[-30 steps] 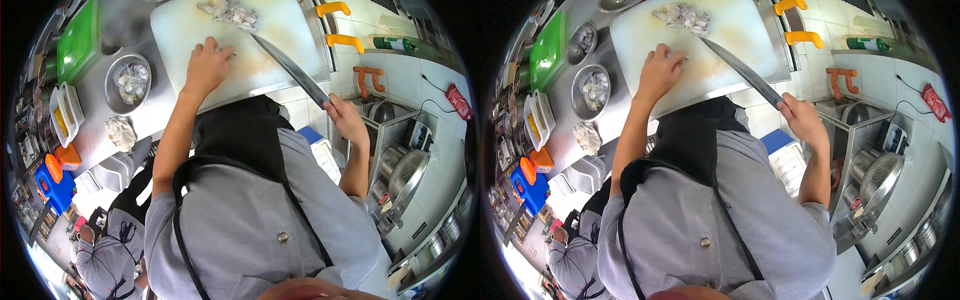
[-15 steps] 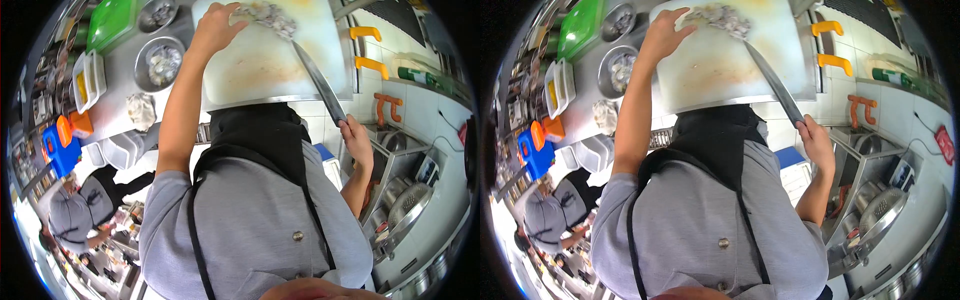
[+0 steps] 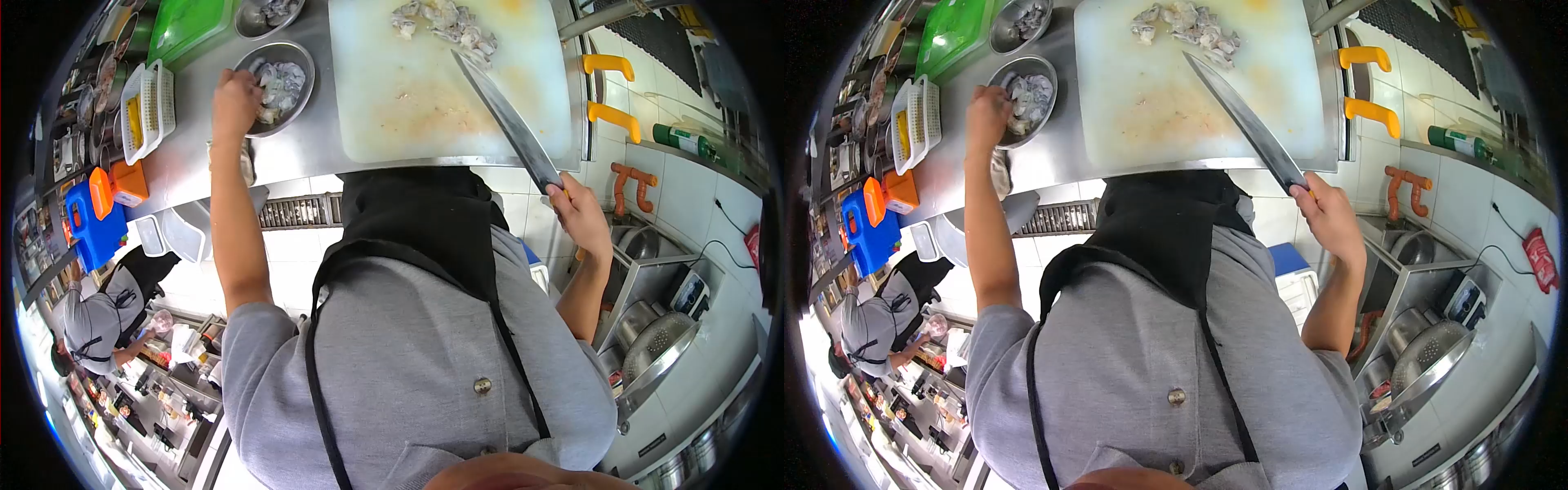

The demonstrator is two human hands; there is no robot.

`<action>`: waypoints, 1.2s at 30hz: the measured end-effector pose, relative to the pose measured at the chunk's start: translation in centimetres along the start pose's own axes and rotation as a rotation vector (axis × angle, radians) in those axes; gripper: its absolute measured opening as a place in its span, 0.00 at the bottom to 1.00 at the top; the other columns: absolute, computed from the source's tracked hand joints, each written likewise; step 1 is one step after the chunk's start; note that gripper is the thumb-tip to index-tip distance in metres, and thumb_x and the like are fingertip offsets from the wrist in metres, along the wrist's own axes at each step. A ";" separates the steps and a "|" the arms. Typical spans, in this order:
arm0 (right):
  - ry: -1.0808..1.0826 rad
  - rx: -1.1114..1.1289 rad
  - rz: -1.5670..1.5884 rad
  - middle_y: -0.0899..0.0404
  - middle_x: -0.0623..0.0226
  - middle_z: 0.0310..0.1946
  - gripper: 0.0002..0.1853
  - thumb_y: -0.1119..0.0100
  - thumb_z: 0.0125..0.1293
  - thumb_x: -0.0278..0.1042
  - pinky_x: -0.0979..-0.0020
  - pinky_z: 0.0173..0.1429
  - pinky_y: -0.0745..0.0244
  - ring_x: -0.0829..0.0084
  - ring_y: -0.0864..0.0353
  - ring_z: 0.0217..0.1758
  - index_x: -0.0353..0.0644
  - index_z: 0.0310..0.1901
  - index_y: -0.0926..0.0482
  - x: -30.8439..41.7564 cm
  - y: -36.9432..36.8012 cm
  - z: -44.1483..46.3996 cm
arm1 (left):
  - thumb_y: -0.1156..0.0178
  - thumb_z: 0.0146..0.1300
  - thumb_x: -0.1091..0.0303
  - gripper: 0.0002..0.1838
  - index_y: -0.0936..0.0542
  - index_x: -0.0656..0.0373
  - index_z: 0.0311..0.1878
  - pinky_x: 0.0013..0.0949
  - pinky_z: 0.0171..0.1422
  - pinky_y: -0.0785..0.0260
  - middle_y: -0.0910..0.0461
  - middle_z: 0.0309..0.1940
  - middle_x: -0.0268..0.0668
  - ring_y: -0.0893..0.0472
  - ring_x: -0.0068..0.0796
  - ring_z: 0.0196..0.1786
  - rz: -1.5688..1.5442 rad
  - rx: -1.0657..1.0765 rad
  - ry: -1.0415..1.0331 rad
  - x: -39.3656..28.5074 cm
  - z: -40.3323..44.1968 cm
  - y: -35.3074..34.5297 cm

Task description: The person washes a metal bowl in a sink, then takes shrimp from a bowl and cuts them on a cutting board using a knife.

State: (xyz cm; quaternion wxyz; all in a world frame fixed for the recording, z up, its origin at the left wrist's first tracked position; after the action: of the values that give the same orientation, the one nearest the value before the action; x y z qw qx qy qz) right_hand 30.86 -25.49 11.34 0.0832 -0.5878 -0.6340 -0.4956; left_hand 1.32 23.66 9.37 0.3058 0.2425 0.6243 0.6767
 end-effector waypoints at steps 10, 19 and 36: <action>0.060 0.002 -0.057 0.33 0.55 0.18 0.15 0.43 0.76 0.38 0.60 0.29 0.38 0.61 0.37 0.21 0.35 0.37 0.31 2.2 -0.5 0.4 | 0.38 0.61 0.74 0.12 0.16 0.62 0.48 0.24 0.44 0.29 0.17 0.33 0.31 0.22 0.17 0.35 -1.382 0.527 -0.012 -18.6 -1.7 -0.7; 0.250 -0.125 -0.328 0.24 0.48 0.24 0.11 0.42 0.74 0.37 0.47 0.35 0.34 0.43 0.22 0.31 0.38 0.39 0.29 2.5 -0.7 -0.8 | 0.32 0.58 0.67 0.10 0.14 0.59 0.42 0.42 0.53 0.29 0.16 0.38 0.40 0.21 0.44 0.43 -0.576 -0.173 -0.363 -25.9 -5.0 -0.3; 0.238 -0.051 -0.652 0.19 0.50 0.28 0.08 0.47 0.75 0.39 0.45 0.38 0.25 0.42 0.18 0.35 0.44 0.46 0.29 0.9 -1.4 1.5 | 0.31 0.54 0.68 0.08 0.13 0.58 0.37 0.46 0.53 0.32 0.17 0.35 0.38 0.23 0.45 0.46 -0.481 -0.208 -0.273 -26.8 -5.0 -2.8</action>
State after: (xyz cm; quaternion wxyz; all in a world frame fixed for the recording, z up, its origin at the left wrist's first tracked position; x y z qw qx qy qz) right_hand 30.12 -23.58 10.46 -0.0206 -0.2944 -0.7617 -0.5769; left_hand 16.71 1.08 7.51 0.5617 0.1436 0.5445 0.6062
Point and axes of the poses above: each hand's wrist, its own z-axis towards the middle knuckle, its own y-axis out of the back of the hand, x = y × z, the point moved 7 cm from there along z, towards the middle knuckle
